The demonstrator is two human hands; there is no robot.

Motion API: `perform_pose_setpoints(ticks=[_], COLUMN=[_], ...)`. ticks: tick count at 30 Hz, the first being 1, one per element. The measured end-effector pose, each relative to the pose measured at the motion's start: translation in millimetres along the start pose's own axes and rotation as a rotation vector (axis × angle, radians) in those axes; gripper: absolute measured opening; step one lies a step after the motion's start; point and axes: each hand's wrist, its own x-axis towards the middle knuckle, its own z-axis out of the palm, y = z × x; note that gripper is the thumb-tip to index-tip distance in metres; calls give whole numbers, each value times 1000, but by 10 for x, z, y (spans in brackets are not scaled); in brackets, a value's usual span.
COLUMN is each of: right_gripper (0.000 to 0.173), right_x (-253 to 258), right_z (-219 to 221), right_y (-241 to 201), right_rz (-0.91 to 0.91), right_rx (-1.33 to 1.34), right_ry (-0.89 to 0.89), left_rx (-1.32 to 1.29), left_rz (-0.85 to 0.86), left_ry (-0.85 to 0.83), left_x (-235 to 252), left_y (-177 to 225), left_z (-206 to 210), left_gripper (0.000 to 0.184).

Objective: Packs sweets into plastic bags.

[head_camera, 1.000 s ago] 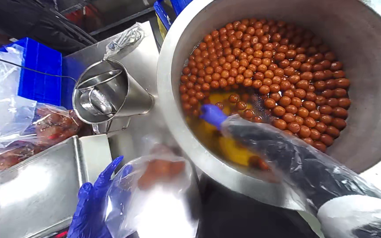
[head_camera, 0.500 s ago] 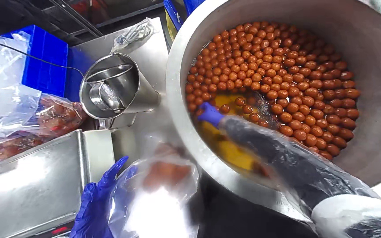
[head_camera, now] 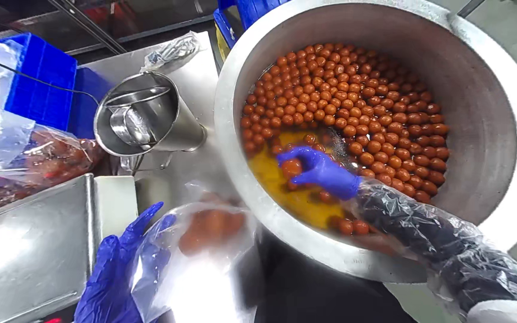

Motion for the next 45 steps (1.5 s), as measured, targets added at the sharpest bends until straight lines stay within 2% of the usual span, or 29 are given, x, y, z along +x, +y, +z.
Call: perform_pose_setpoints(ticks=[4,7,10,12,15,18,20,21,23,24,25,28,30,32,36,38,40,43,45], right_gripper=[55,54,52,49,44,41,40,40,44,46,48,50,49,48,45,44,43,41,42], right_x=[-122,-167,-202,-216,-242,-271,-237,-205,-143,-89,-38,5,39,77,100,112,111,98,95], right_z=[33,62,95,73,4,-13,-78,-127,-226,-289,-349,-415,-512,-562,-678,-714,-740,-758,-796], right_y=[-49,-60,-109,-124,-230,-411,-424,-384,-272,-200,-135,-19,92,139,170,155,178,201,268], right_rz=[-15,-32,-49,-115,-252,-464,-577,-543,-197,-14,89,154,225,244,268,259,270,272,297], right_rx=[-83,-135,-297,-496,-786,-952,-1001,-1028,-1054,-998,-909,-642,-690,-660,-636,-521,-439,-317,-405], right_ry=[26,59,112,140,183,304,377,389,340,330,348,413,386,386,441,454,477,467,464], left_rx=[-56,-7,27,62,138,85,172,316,805,1029,1198,1407,1424,1438,1537,1540,1425,1071,817], left_rz=[9,21,44,46,65,4,-30,-43,-80,-88,-56,76,120,90,-134,-239,-247,-75,38], left_ry=[-21,49,28,-6,53,174,127,111,235,302,380,572,626,640,617,595,584,524,518], left_x=[-12,-18,9,34,74,119,133,136,173,213,269,473,736,1030,1454,1612,1738,1847,1814], left_y=[-28,-33,-58,-75,-109,-48,-40,-38,22,83,143,380,535,680,832,874,824,701,611], left_z=[-11,45,67,70,212,485,411,324,284,299,318,413,445,443,432,416,310,210,266], left_gripper=[53,52,53,54,47,47,42,39,39,41,44,45,47,49,56,59,60,42,33])
